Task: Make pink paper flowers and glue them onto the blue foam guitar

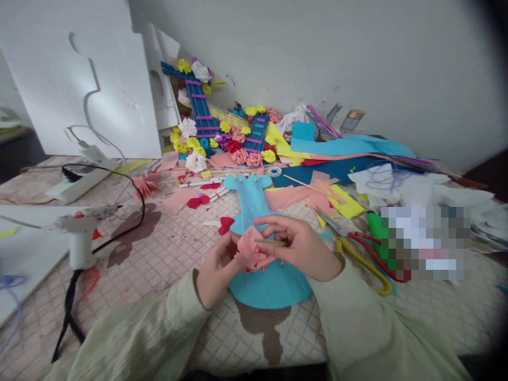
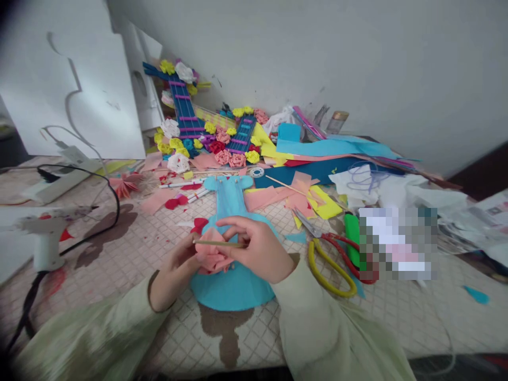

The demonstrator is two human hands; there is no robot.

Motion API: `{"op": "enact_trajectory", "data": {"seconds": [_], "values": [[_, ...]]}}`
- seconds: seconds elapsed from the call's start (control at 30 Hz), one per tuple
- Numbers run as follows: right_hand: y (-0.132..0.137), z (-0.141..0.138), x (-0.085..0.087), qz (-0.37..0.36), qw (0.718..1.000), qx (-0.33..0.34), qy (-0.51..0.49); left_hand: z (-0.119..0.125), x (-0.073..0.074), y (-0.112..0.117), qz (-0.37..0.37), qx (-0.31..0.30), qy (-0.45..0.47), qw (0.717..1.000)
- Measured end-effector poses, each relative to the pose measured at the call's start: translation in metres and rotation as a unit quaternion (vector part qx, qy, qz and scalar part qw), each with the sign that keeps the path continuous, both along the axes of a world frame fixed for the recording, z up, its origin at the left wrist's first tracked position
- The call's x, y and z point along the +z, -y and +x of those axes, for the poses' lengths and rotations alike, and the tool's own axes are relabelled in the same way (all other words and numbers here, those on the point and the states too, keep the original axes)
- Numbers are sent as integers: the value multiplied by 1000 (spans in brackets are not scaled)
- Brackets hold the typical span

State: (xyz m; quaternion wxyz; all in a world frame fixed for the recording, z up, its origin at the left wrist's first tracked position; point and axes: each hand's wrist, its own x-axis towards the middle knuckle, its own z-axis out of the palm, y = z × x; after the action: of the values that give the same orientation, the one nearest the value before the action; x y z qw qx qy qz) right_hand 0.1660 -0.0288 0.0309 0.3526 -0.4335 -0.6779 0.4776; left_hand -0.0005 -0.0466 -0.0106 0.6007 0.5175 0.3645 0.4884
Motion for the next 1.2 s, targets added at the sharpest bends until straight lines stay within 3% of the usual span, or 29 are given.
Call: {"op": "enact_trajectory", "data": {"seconds": [0.2,0.37,0.57,0.7,0.97,1.2], "values": [[-4,-2,-7,40,999,-22,26,1,4,-12,-6,-2,-108,994],[-9,2,-7,82,994,-50,46,2,8,-20,-35,22,-108,993],[-19,8,16,253,958,-99,87,2,16,-39,-45,43,-96,993],[-27,3,25,310,936,-81,145,4,14,-52,-34,44,-79,995],[-23,-2,-6,301,939,-22,167,-2,13,-40,-44,43,-88,994],[-13,-2,-5,271,948,-32,166,-7,19,-29,31,39,-166,985]]}}
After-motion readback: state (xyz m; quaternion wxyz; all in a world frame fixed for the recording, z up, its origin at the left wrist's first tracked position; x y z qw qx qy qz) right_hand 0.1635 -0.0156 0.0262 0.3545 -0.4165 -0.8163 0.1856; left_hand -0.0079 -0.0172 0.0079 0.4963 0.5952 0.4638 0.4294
